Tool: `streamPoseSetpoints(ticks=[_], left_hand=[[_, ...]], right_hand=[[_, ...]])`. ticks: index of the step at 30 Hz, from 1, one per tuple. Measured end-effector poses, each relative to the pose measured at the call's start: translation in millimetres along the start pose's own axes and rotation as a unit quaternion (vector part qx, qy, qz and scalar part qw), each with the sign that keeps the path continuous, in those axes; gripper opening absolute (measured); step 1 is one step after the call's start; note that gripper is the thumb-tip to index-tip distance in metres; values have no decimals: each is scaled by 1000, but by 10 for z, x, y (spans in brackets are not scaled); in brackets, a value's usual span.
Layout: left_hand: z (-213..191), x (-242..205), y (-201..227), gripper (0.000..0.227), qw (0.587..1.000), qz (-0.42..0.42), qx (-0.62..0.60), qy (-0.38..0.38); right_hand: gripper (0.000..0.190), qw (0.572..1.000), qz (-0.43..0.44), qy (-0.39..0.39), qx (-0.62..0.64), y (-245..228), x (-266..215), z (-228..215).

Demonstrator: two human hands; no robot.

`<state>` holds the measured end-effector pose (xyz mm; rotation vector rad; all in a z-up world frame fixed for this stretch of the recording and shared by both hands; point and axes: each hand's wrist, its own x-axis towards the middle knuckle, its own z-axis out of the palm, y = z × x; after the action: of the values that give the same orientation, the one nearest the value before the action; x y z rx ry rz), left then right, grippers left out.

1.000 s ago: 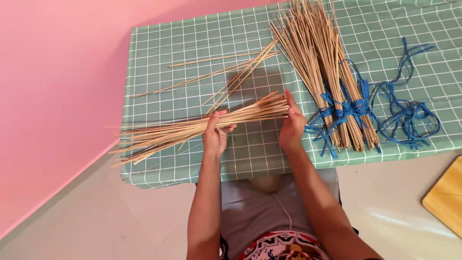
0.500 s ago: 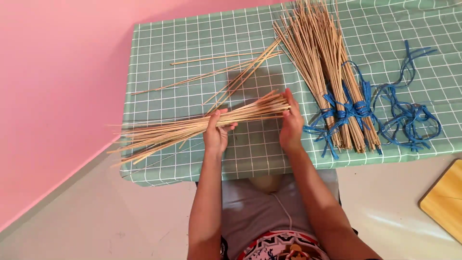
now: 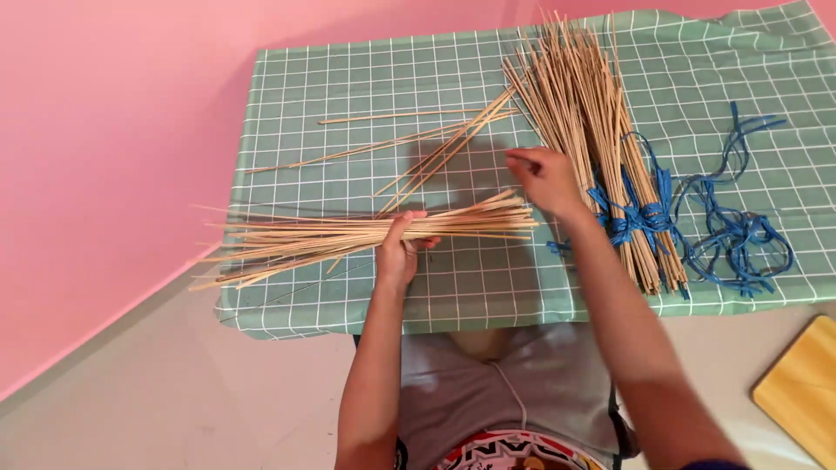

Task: Gathering thin wooden sticks into bundles and securing them with blue plastic string.

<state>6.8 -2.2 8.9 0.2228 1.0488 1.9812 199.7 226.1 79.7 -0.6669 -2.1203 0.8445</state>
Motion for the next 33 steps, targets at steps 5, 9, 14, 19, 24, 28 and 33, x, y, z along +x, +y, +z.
streamPoseSetpoints(ticks=[5, 9, 14, 19, 24, 28, 33], left_hand=[[14, 14, 0, 34, 1000, -6, -5, -6], [-44, 24, -19, 38, 999, -17, 31, -20], [-36, 23, -43, 32, 1000, -17, 11, -18], [28, 1, 24, 28, 1000, -11, 12, -12], [18, -20, 73, 34, 998, -25, 51, -25], [55, -35, 88, 33, 998, -28, 39, -31], [2, -12, -14, 35, 997, -21, 53, -49]], right_hand=[[28, 963, -42, -192, -187, 363, 455, 143], [45, 891, -8, -366, -268, 78, 764, 178], [65, 859, 45, -392, -325, -422, 845, 292], [53, 859, -8, -310, -407, 438, 861, 844], [13, 824, -226, -141, -501, 610, 775, 905], [21, 817, -268, -118, -497, 574, 686, 875], [18, 806, -338, -120, -471, -20, 613, 798]])
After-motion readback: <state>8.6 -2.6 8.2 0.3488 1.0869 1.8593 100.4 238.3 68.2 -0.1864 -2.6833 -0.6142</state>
